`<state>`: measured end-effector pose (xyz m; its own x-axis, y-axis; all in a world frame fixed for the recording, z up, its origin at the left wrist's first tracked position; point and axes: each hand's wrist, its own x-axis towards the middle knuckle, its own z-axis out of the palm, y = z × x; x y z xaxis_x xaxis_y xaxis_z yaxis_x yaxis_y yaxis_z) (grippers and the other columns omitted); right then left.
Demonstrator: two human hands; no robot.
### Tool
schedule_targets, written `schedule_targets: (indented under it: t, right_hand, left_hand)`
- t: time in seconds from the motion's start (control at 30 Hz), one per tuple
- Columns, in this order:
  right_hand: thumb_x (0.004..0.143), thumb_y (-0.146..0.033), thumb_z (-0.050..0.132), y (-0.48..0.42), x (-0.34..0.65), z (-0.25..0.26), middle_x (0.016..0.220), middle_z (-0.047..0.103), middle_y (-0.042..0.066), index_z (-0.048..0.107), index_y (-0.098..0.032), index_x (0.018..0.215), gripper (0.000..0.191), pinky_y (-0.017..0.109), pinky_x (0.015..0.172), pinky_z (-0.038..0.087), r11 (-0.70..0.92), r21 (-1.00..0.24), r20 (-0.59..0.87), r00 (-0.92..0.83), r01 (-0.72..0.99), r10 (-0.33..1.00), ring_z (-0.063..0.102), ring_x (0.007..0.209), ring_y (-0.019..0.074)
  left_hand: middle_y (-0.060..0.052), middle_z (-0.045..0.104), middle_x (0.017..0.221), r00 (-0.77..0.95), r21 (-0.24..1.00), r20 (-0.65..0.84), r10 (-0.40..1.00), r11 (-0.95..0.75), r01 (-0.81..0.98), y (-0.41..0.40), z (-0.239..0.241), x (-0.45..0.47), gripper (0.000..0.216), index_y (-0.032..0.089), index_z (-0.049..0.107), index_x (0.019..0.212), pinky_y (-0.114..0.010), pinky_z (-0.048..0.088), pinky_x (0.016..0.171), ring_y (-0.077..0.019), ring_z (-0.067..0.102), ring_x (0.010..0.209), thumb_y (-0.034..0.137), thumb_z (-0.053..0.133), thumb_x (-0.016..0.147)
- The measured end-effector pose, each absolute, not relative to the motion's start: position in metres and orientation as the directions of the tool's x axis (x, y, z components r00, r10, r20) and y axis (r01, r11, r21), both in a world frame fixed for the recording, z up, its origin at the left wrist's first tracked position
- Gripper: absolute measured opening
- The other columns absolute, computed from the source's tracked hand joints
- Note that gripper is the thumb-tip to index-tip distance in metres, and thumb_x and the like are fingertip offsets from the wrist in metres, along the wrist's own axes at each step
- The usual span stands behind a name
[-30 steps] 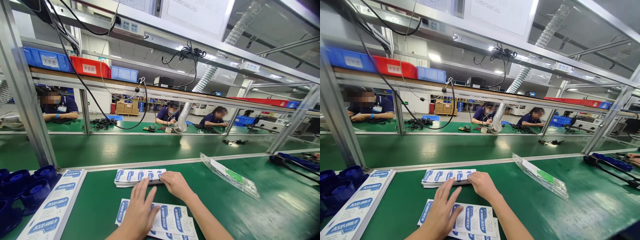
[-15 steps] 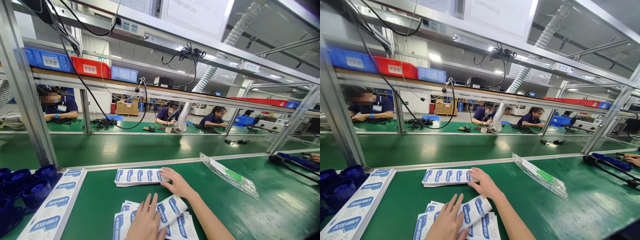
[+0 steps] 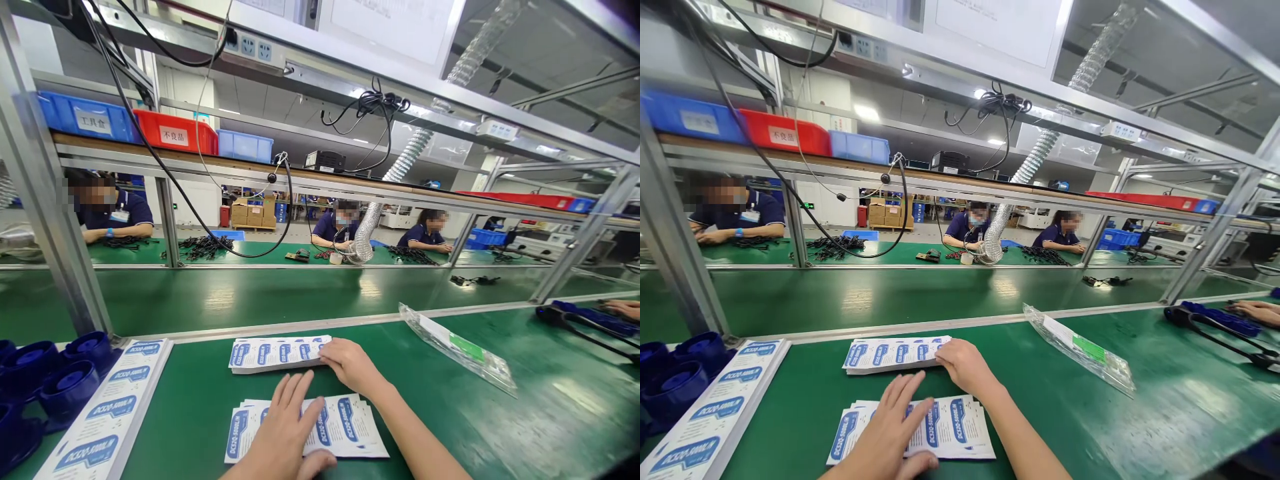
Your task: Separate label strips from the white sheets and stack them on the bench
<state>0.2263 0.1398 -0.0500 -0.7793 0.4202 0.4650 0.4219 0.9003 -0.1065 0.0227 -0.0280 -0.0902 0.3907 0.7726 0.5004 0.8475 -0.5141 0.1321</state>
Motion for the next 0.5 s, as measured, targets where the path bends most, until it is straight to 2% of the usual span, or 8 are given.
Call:
schedule_targets:
  t: [0.1,0.17,0.23,0.33,0.4,0.47,0.5]
  right_hand:
    - [0.106,-0.024,0.051,0.139,0.231,-0.044,0.096,0.08,0.007,0.078,-0.024,0.1,0.028,0.04,0.091,0.056,0.919,-0.131,0.499,-0.777,0.371,0.385,0.073,0.088,0.0237]
    - [0.105,-0.026,0.054,0.14,0.234,-0.042,0.095,0.08,0.007,0.079,-0.025,0.097,0.026,0.042,0.094,0.056,0.918,-0.131,0.513,-0.767,0.375,0.387,0.074,0.087,0.0242]
    - [0.103,-0.027,0.057,0.141,0.233,-0.043,0.093,0.08,0.007,0.079,-0.024,0.093,0.024,0.043,0.095,0.056,0.905,-0.14,0.515,-0.751,0.402,0.413,0.074,0.086,0.025]
    - [0.102,-0.03,0.06,0.137,0.231,-0.043,0.092,0.08,0.007,0.079,-0.024,0.09,0.023,0.041,0.092,0.057,0.905,-0.201,0.505,-0.752,0.375,0.424,0.074,0.087,0.0256]
    - [0.103,-0.03,0.06,0.129,0.23,-0.037,0.093,0.08,0.006,0.079,-0.025,0.09,0.023,0.038,0.089,0.057,0.905,-0.278,0.479,-0.77,0.323,0.422,0.074,0.088,0.0246]
    - [0.103,-0.027,0.059,0.12,0.23,-0.027,0.093,0.08,0.004,0.079,-0.026,0.093,0.023,0.034,0.084,0.056,0.877,-0.377,0.416,-0.791,0.298,0.448,0.073,0.087,0.0227]
    - [0.103,-0.026,0.058,0.116,0.232,-0.022,0.093,0.08,0.003,0.079,-0.027,0.094,0.023,0.032,0.081,0.056,0.85,-0.429,0.371,-0.798,0.306,0.475,0.073,0.086,0.0218]
  left_hand:
    - [-0.019,0.016,0.171,0.287,0.035,0.62,0.73,-0.391,0.92,-0.028,-0.082,0.024,0.074,0.023,0.037,0.158,-0.063,0.036,0.118,-0.041,0.021,0.155,0.026,0.068,0.091]
    - [-0.018,0.015,0.171,0.245,-0.003,0.643,0.725,-0.318,0.948,-0.025,-0.08,0.022,0.078,0.023,0.028,0.162,-0.061,0.032,0.12,-0.0388,0.017,0.157,0.015,0.061,0.092]
    - [-0.017,0.019,0.171,0.216,-0.021,0.653,0.726,-0.267,0.963,-0.019,-0.081,0.018,0.078,0.021,0.026,0.163,-0.061,0.03,0.122,-0.0379,0.018,0.157,0.011,0.057,0.092]
    - [-0.017,0.031,0.167,0.205,-0.065,0.689,0.695,-0.222,0.973,-0.007,-0.086,0.009,0.069,0.017,0.032,0.16,-0.062,0.027,0.122,-0.0364,0.026,0.154,0.009,0.053,0.094]
    - [-0.016,0.049,0.156,0.244,-0.104,0.72,0.65,-0.246,0.964,-0.002,-0.089,0.004,0.056,0.013,0.044,0.152,-0.062,0.027,0.121,-0.0337,0.041,0.146,0.006,0.049,0.096]
    - [-0.011,0.068,0.131,0.276,-0.09,0.726,0.63,-0.311,0.946,0.001,-0.092,0.001,0.041,0.014,0.059,0.133,-0.058,0.036,0.115,-0.0288,0.058,0.127,0.002,0.046,0.096]
    - [-0.009,0.073,0.115,0.279,-0.061,0.716,0.639,-0.341,0.938,0.002,-0.092,0.0,0.035,0.015,0.065,0.12,-0.053,0.044,0.107,-0.0264,0.064,0.113,0.0,0.045,0.095]
